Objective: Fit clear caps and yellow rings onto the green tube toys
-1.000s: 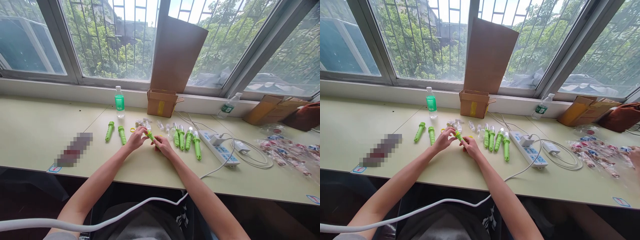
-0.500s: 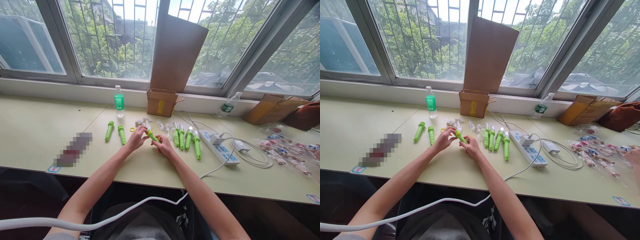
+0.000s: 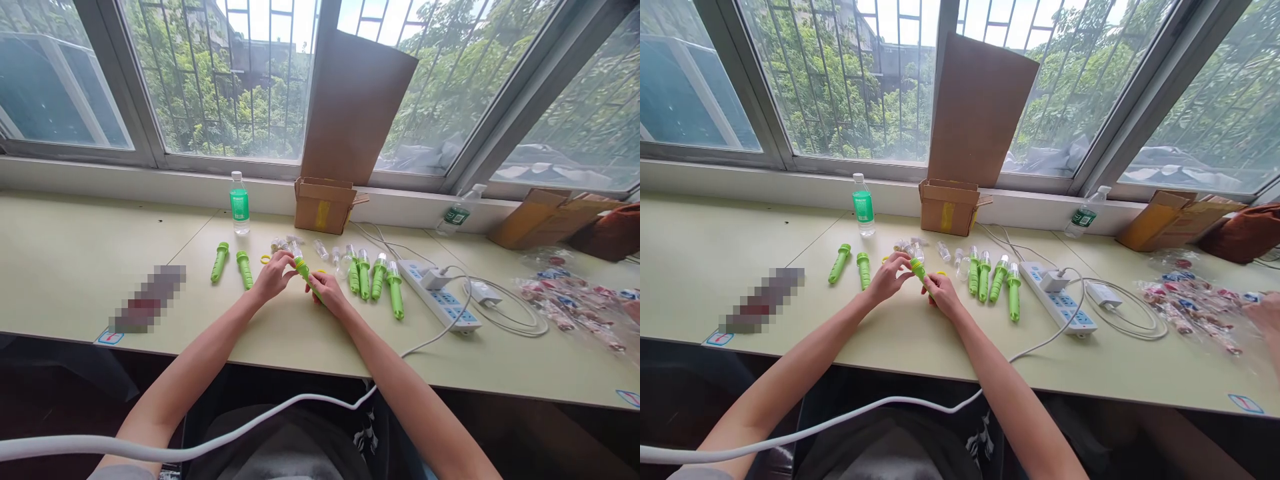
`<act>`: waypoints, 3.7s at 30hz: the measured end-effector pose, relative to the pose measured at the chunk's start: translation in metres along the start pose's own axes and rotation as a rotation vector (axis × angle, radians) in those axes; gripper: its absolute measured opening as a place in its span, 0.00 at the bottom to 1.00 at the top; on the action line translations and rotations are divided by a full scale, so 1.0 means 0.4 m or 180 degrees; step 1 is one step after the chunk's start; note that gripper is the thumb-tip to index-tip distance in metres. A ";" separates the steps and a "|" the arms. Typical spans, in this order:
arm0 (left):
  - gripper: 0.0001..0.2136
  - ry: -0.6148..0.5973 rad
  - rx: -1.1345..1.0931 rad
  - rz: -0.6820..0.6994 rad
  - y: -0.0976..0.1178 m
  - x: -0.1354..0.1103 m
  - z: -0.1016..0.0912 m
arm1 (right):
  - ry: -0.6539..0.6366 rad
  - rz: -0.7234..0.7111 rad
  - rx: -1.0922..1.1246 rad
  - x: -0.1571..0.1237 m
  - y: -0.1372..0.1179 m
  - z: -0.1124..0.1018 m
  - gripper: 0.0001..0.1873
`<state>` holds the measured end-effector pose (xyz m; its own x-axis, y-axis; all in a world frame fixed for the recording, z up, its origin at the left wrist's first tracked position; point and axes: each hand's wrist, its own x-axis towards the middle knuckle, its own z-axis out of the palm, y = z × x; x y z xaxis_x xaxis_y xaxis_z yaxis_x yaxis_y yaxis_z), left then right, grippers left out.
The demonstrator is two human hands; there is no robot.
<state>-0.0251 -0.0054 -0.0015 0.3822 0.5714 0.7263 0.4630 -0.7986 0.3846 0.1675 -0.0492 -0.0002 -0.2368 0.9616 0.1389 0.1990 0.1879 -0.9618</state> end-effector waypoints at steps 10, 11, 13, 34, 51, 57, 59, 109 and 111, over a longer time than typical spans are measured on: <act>0.09 0.0143 0.0067 0.0049 0.021 0.000 0.009 | 0.0079 0.0047 0.0157 0.000 -0.001 0.001 0.19; 0.09 0.0151 0.0050 0.0019 0.020 0.000 0.008 | 0.0076 0.0038 0.0146 0.001 0.000 0.002 0.18; 0.09 0.0174 0.0021 -0.0006 0.019 -0.001 0.007 | 0.0117 0.0021 0.0099 0.001 0.005 0.003 0.18; 0.11 0.0394 0.0105 0.0053 0.045 -0.003 0.012 | 0.0908 -0.0524 -0.1666 -0.020 -0.001 0.035 0.22; 0.12 0.0398 -0.0300 -0.0246 0.042 -0.001 0.009 | 0.0745 -0.1041 -0.2147 -0.020 0.025 0.044 0.29; 0.14 0.0397 -0.0337 -0.0189 0.043 -0.002 0.015 | 0.0964 -0.0931 -0.2453 -0.028 0.020 0.052 0.30; 0.15 0.0390 -0.0297 -0.0180 0.043 -0.003 0.017 | 0.1004 -0.0900 -0.2568 -0.028 0.018 0.055 0.30; 0.10 0.0345 -0.0137 -0.0122 0.018 -0.001 0.010 | 0.0666 -0.0556 -0.1087 -0.015 0.011 0.036 0.21; 0.10 0.0379 -0.0115 -0.0131 0.020 0.000 0.010 | 0.0730 -0.0529 -0.1098 -0.013 0.013 0.037 0.18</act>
<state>-0.0183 -0.0112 -0.0008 0.2650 0.5789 0.7711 0.4463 -0.7825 0.4341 0.1559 -0.0563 -0.0094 -0.0832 0.9249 0.3709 0.4909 0.3620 -0.7925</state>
